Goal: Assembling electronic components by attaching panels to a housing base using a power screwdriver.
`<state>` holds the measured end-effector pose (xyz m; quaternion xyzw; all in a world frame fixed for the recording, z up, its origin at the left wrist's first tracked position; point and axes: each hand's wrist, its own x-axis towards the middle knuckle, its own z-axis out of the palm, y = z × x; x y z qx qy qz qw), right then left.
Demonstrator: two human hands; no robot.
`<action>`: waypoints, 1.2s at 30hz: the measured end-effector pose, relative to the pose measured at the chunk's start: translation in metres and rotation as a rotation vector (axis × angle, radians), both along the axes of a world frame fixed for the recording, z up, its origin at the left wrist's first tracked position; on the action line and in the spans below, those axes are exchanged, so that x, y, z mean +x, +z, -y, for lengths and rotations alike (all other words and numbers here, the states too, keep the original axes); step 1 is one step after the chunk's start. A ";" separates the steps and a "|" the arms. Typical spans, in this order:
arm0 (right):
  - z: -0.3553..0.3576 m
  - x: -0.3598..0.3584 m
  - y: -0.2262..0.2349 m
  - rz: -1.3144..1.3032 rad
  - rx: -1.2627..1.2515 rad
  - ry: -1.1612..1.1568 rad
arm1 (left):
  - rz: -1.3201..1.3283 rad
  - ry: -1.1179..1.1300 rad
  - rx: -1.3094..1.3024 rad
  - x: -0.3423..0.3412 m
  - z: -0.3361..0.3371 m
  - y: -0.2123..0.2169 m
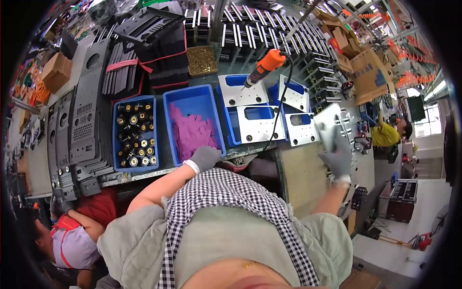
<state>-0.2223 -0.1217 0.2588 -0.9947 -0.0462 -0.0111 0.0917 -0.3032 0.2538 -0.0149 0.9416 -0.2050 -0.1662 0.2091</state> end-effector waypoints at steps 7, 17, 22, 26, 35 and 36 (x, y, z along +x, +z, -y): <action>-0.122 0.006 -0.013 -0.394 0.783 0.844 | 0.043 0.043 -0.138 -0.010 -0.019 0.028; -0.340 0.075 -0.180 -0.138 -0.117 1.037 | -0.015 0.399 -0.311 -0.060 -0.084 0.098; -0.306 0.031 -0.175 -0.036 -0.122 1.139 | 0.488 0.700 -0.397 -0.021 -0.125 0.106; -0.274 -0.028 -0.179 -0.333 -0.136 1.147 | 0.544 0.453 -0.369 0.062 -0.133 0.076; -0.271 -0.027 -0.220 -0.292 -0.078 1.081 | 0.337 0.297 -0.055 0.128 -0.125 -0.008; -0.269 -0.027 -0.222 -0.291 -0.071 1.068 | 0.364 0.288 -0.086 0.127 -0.127 -0.011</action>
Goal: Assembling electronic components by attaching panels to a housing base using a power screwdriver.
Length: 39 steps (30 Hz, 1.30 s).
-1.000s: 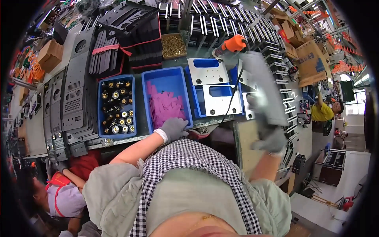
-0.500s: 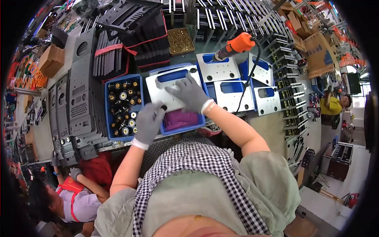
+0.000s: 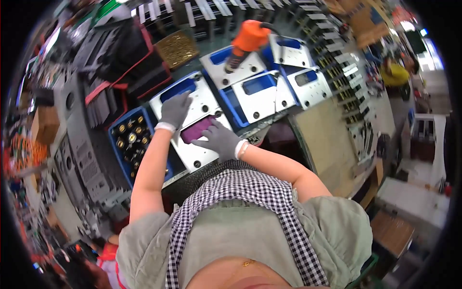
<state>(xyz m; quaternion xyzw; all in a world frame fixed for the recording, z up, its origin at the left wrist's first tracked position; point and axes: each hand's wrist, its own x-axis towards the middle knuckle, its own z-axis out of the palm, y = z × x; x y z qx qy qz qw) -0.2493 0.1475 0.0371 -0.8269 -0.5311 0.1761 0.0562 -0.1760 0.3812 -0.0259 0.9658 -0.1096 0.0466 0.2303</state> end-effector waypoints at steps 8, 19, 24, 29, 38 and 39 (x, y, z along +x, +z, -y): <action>0.052 -0.024 0.012 0.185 0.564 -0.116 | 0.289 0.089 -0.074 -0.012 0.033 0.049; 0.353 -0.016 0.003 0.582 0.373 -0.924 | 0.336 -0.499 -0.208 0.026 0.309 0.119; 0.388 0.081 0.023 0.410 0.192 -0.613 | 0.245 -0.301 0.004 0.167 0.405 0.084; 0.399 0.141 0.029 0.327 -0.051 -0.429 | 0.124 -0.167 0.338 0.237 0.430 0.042; 0.396 0.155 0.006 0.244 -0.014 -0.404 | 0.014 0.043 0.055 0.245 0.439 0.016; 0.396 0.156 0.005 0.209 -0.011 -0.419 | -0.026 0.018 0.075 0.243 0.441 0.007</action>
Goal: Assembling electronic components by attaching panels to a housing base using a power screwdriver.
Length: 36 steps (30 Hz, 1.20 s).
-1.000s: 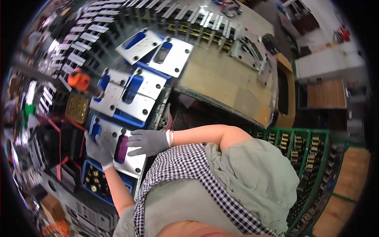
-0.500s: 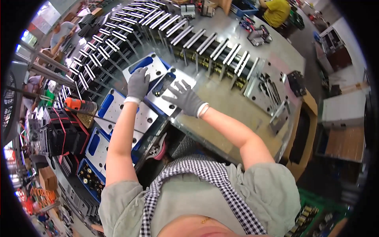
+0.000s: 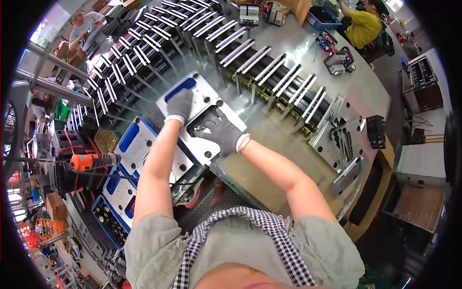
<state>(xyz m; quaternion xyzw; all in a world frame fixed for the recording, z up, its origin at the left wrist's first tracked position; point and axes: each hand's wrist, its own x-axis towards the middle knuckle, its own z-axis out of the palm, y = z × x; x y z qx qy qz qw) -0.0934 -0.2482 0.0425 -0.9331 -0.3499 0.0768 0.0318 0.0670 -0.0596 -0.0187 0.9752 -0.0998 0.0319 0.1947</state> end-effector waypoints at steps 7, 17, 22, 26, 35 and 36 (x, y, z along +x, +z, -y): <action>-0.011 0.007 0.003 -0.025 0.020 0.007 | -0.101 -0.101 0.072 -0.003 -0.005 0.008; -0.022 -0.015 -0.032 0.240 0.204 -0.201 | 0.140 -0.290 0.259 0.016 -0.026 -0.036; 0.005 -0.128 -0.013 0.191 0.041 -0.561 | -0.060 -0.231 0.094 0.025 -0.023 -0.039; 0.049 -0.253 0.021 0.308 0.057 -1.008 | -0.027 -0.231 0.137 0.032 -0.023 -0.042; 0.050 -0.565 0.168 0.761 -0.625 -1.894 | 0.379 -0.274 -0.027 0.004 0.072 0.062; 0.047 -0.600 0.192 0.815 -0.678 -1.980 | 0.440 -0.307 -0.054 -0.012 0.087 0.071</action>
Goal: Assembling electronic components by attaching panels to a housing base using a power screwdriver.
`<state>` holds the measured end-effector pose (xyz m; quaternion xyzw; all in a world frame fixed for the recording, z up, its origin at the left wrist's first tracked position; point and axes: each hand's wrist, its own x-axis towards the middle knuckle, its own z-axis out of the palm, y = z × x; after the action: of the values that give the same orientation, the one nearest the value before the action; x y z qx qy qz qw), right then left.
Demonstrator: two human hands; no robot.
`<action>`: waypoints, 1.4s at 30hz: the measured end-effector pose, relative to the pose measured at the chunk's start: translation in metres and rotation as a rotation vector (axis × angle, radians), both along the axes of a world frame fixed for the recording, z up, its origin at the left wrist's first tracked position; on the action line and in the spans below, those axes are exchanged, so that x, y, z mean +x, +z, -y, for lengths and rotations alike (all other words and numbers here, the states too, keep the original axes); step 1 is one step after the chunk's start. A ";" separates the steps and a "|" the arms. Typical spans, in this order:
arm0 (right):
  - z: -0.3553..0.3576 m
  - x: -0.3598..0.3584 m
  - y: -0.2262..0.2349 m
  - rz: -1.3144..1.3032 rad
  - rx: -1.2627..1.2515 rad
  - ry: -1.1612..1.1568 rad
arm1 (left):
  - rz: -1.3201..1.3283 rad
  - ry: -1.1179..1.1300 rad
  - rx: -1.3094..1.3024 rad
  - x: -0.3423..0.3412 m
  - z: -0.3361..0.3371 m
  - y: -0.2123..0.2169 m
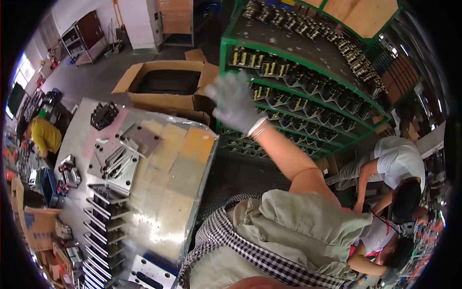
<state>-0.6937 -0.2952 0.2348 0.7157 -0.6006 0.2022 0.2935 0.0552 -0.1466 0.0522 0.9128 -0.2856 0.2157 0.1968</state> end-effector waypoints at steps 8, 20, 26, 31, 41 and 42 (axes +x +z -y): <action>0.051 -0.327 0.158 0.306 -0.016 -0.918 | 0.178 -0.256 -0.121 -0.166 0.105 0.025; 0.110 -0.458 0.190 0.362 0.828 -0.834 | -0.365 -0.530 -0.396 -0.421 0.166 -0.032; 0.119 -0.447 0.195 0.415 0.680 -0.856 | -0.488 -0.541 -0.365 -0.434 0.137 -0.033; 0.098 -0.425 0.189 0.506 0.526 -0.751 | -0.543 -0.569 -0.364 -0.407 0.122 -0.026; 0.052 -0.124 0.149 0.851 0.447 0.166 | -0.488 -0.801 -0.427 -0.341 0.090 0.042; 0.053 -0.075 0.131 0.874 0.538 0.284 | -0.513 -0.869 -0.485 -0.339 0.087 0.050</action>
<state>-0.7688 -0.3482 0.3656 0.6892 -0.5946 0.3579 -0.2083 -0.2834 -0.2333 0.1024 0.6631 -0.5205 -0.0548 0.5351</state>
